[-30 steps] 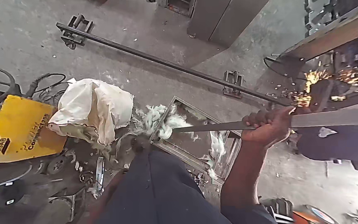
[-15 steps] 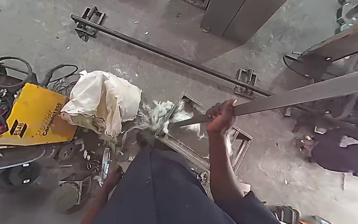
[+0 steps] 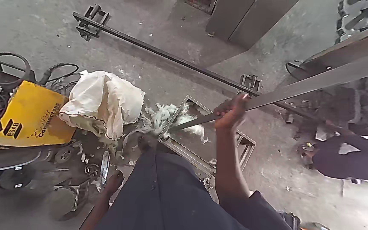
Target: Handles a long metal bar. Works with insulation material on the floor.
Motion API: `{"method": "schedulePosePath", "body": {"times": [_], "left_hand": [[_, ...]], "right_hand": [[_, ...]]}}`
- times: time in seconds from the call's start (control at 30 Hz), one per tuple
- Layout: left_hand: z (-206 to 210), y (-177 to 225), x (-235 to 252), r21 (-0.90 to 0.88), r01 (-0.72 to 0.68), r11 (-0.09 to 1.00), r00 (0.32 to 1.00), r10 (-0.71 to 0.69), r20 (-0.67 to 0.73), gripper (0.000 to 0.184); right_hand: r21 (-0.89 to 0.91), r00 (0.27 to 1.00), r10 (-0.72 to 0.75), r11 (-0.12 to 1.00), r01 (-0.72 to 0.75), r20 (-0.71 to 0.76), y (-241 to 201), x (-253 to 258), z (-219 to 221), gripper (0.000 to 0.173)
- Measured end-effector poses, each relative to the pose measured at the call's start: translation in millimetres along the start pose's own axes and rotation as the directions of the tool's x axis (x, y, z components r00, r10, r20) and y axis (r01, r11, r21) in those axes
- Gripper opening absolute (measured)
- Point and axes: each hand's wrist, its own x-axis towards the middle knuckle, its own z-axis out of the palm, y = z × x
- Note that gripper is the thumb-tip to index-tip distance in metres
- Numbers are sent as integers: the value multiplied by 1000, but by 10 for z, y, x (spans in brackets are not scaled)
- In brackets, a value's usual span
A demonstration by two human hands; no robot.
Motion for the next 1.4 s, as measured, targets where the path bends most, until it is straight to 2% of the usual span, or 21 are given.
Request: {"method": "schedulePosePath", "body": {"times": [0.13,0.27,0.43,0.57,0.63,0.73,0.97,1.07,1.2,1.3,1.4], "left_hand": [[-102,201,-90,-77,35,996,999,-33,28,34],[-195,257,-3,-88,17,996,1000,-16,9,39],[-258,360,-53,-148,35,988,998,-43,-54,37],[-127,101,11,-31,48,998,999,-48,19,41],[-31,-218,188,13,21,1000,998,-22,60,38],[-75,-360,249,56,14,998,995,-20,99,36],[-450,303,-253,-53,43,998,997,-46,-60,33],[-440,383,-302,-92,25,995,997,-32,-72,34],[-306,287,-291,-93,57,994,997,-62,-47,32],[-143,55,-312,-77,76,994,997,-77,-12,33],[-73,-101,-440,-24,47,999,999,-46,21,38]], "right_hand": [[78,997,-31,997,25,69,11,-189,-10,47],[-20,991,-88,996,90,97,-541,-79,-278,50],[-141,965,-232,966,215,-121,-1267,140,-886,54],[-218,903,-305,944,246,-302,-1279,153,-1222,53],[-213,896,-313,943,255,-314,-1124,112,-1212,53],[-136,910,-313,949,286,-271,-804,54,-1069,49],[106,950,-300,945,309,-88,-317,-109,-436,49],[100,956,-291,951,294,-42,-361,-110,-378,46],[19,946,-322,946,323,-38,-731,4,-478,49],[22,922,-379,924,382,-80,-982,94,-521,48],[55,922,-377,922,382,-82,-924,156,-499,51]]}}
